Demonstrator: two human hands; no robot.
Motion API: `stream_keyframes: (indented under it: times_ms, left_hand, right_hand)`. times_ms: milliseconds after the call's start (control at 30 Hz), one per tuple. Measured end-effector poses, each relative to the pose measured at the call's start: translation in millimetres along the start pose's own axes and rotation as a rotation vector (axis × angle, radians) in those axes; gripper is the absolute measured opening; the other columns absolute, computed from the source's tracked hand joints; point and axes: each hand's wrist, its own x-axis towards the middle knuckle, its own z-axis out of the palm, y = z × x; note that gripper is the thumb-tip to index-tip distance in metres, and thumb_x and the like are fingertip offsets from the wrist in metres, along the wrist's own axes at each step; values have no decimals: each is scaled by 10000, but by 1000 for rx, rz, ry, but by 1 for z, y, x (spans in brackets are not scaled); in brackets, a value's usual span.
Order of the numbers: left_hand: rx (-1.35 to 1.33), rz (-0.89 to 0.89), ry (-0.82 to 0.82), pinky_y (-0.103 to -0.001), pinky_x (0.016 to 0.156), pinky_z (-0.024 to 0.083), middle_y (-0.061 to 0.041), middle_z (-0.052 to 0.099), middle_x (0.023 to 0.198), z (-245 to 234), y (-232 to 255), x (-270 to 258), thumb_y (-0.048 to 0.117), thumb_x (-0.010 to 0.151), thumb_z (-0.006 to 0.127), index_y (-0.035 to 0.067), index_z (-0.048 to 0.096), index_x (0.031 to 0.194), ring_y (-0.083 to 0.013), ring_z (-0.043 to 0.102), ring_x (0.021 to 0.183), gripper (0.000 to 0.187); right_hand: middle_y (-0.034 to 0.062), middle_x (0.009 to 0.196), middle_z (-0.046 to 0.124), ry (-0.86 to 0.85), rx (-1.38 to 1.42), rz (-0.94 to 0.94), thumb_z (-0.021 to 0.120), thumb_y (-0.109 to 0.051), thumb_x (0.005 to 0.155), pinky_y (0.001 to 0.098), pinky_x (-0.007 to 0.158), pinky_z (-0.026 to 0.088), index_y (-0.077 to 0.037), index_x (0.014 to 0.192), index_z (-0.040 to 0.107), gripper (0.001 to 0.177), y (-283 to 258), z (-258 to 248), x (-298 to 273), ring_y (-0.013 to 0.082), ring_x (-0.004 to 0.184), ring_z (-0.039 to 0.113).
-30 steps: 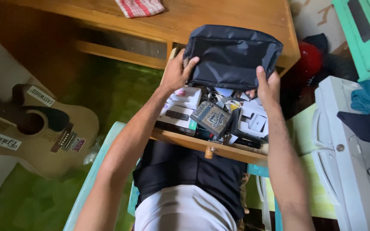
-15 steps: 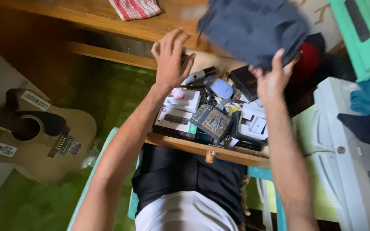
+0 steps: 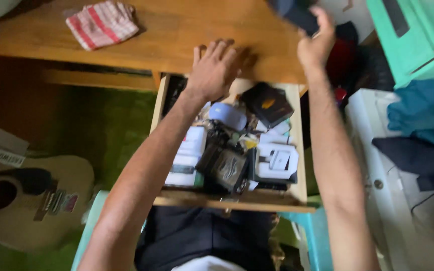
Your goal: Organizing and searching through various items inside a wooden desk drawer
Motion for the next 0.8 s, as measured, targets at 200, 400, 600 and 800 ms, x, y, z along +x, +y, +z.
stream_keyframes:
  times_ms: [200, 400, 600, 800]
  left_hand:
    - [-78, -20, -33, -612, 1001, 356, -112, 561, 1418, 34, 6, 45, 422, 1023, 588, 234, 371, 1539, -340, 533, 1271, 592]
    - [-104, -147, -295, -611, 1157, 251, -58, 465, 1570, 67, 2, 89, 524, 1114, 355, 351, 241, 1626, -260, 388, 1497, 553]
    - [-164, -201, -416, -644, 1171, 231, -29, 393, 1655, 96, -11, 125, 506, 1119, 312, 367, 245, 1631, -270, 332, 1543, 535]
    - [-219, -200, -409, -651, 1168, 237, -70, 369, 1668, 95, -11, 135, 469, 1105, 356, 328, 160, 1659, -299, 325, 1548, 605]
  right_hand:
    - [198, 1304, 509, -324, -324, -158, 678, 78, 686, 449, 1091, 448, -52, 1233, 710, 563, -14, 7, -9, 404, 1212, 572]
    - [116, 1480, 495, -570, -753, 196, 816, -491, 749, 493, 1065, 452, -191, 1398, 667, 731, -19, 18, -3, 405, 1235, 535]
    - [160, 1509, 481, -554, -825, 183, 750, -592, 890, 554, 1093, 376, -77, 1277, 701, 646, 4, 17, 8, 392, 1365, 421]
    - [241, 1483, 528, -539, -663, 182, 801, -438, 900, 554, 1058, 458, -133, 1237, 511, 540, 38, 21, 3, 421, 1349, 526]
